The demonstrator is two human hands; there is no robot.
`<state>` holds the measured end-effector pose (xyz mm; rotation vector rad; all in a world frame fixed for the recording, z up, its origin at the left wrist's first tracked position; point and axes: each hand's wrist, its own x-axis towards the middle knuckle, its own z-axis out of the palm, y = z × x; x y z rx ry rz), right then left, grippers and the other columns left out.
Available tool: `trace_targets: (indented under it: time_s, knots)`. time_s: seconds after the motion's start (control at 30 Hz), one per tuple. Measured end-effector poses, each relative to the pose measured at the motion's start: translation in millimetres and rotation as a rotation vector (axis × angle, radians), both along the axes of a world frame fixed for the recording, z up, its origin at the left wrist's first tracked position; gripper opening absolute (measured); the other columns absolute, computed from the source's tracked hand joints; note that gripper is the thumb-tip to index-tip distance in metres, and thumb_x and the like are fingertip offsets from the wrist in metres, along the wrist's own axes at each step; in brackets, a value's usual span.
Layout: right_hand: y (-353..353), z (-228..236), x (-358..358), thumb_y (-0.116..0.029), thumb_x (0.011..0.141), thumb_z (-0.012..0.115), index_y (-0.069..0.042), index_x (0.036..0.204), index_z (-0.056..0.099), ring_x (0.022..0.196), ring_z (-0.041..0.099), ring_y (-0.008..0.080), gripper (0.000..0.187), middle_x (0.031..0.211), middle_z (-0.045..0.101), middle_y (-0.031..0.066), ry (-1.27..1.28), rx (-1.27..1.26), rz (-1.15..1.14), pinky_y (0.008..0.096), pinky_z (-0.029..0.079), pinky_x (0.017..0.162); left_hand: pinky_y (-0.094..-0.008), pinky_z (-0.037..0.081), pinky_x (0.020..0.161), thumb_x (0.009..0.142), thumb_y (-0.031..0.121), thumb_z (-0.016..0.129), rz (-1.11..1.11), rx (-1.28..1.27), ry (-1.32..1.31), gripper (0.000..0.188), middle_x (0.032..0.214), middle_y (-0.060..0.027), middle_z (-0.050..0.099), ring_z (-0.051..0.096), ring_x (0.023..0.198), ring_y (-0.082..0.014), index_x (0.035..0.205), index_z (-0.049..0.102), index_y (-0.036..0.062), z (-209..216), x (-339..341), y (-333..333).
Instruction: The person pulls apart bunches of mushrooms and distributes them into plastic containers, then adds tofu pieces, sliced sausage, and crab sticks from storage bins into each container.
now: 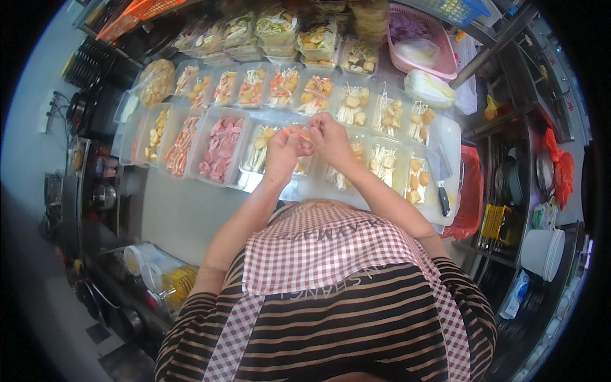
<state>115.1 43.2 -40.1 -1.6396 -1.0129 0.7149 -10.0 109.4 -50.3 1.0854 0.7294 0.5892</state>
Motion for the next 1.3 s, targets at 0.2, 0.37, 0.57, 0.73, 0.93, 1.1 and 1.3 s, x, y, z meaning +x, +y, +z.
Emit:
trace_targets:
  time_s: [0.2,0.37,0.57,0.73,0.93,1.1,1.3]
  knots:
    - [1.9,-16.4,15.2,-0.016,0.087,0.058,0.001,0.096,0.053,0.068,0.058,0.0114,0.02,0.078,0.061,0.0069,0.31,0.065,0.17,0.0284,0.047,0.061,-0.0232,0.05,0.061,0.093,0.016,0.053,-0.06,-0.029,-0.019,0.016,0.082,-0.0033,0.062,0.058,0.067,-0.0085,0.096,0.059,0.0012,9.4,-6.6,9.6]
    - [-2.8,3.0,-6.7,-0.016,0.093,0.053,-0.001,0.098,0.049,0.074,0.058,0.0121,0.016,0.082,0.06,0.0059,0.213,-0.125,0.176,0.0288,0.048,0.062,-0.0221,0.048,0.058,0.092,0.016,0.055,0.1,0.01,-0.003,0.015,0.079,-0.0035,0.062,0.057,0.064,-0.0075,0.093,0.059,0.0015,4.0,-4.7,4.3]
    - [-5.5,-5.3,-20.0,-0.026,0.098,0.04,0.001,0.099,0.049,0.076,0.061,0.0302,0.028,0.078,0.058,0.0172,-0.006,-0.01,0.069,0.0407,0.047,0.067,-0.0218,0.046,0.055,0.094,0.016,0.054,0.134,0.095,0.002,0.015,0.075,-0.0037,0.063,0.056,0.061,-0.0075,0.092,0.058,0.0012,-8.4,-3.3,-6.3]
    - [16.9,-10.9,-2.3,-0.026,0.098,0.041,-0.001,0.099,0.049,0.065,0.059,0.0212,0.027,0.074,0.056,0.0115,0.176,-0.048,0.026,0.0338,0.047,0.058,-0.0205,0.044,0.055,0.094,0.013,0.052,0.119,0.215,-0.071,0.014,0.076,-0.004,0.062,0.055,0.061,-0.0072,0.096,0.057,0.0003,6.1,6.3,8.5]
    - [55.3,13.6,42.3,-0.024,0.096,0.045,-0.004,0.103,0.049,0.056,0.053,0.0099,0.021,0.073,0.055,0.0039,0.302,-0.125,0.121,0.0236,0.045,0.047,-0.0221,0.041,0.06,0.093,0.011,0.051,-0.076,0.241,-0.101,0.014,0.078,-0.0034,0.06,0.052,0.066,-0.0077,0.1,0.057,0.0009,4.0,43.2,72.6]
    - [60.6,18.9,61.3,-0.028,0.092,0.053,-0.003,0.097,0.046,0.056,0.057,0.0114,0.027,0.074,0.057,0.0067,0.263,-0.084,0.179,0.0252,0.048,0.046,-0.0232,0.036,0.06,0.092,0.012,0.051,-0.259,0.119,-0.079,0.014,0.075,-0.001,0.056,0.045,0.063,-0.0088,0.1,0.057,0.0034,26.9,54.4,89.0]
    - [58.5,17.7,72.5,-0.022,0.091,0.052,-0.005,0.103,0.05,0.074,0.063,0.0334,0.021,0.086,0.064,0.0193,-0.581,-0.077,0.215,0.0415,0.05,0.066,-0.0207,0.033,0.057,0.09,0.012,0.052,-0.546,0.062,0.058,0.025,0.069,0.0018,0.052,0.043,0.062,-0.0069,0.113,0.057,0.0008,28.0,46.7,114.0]
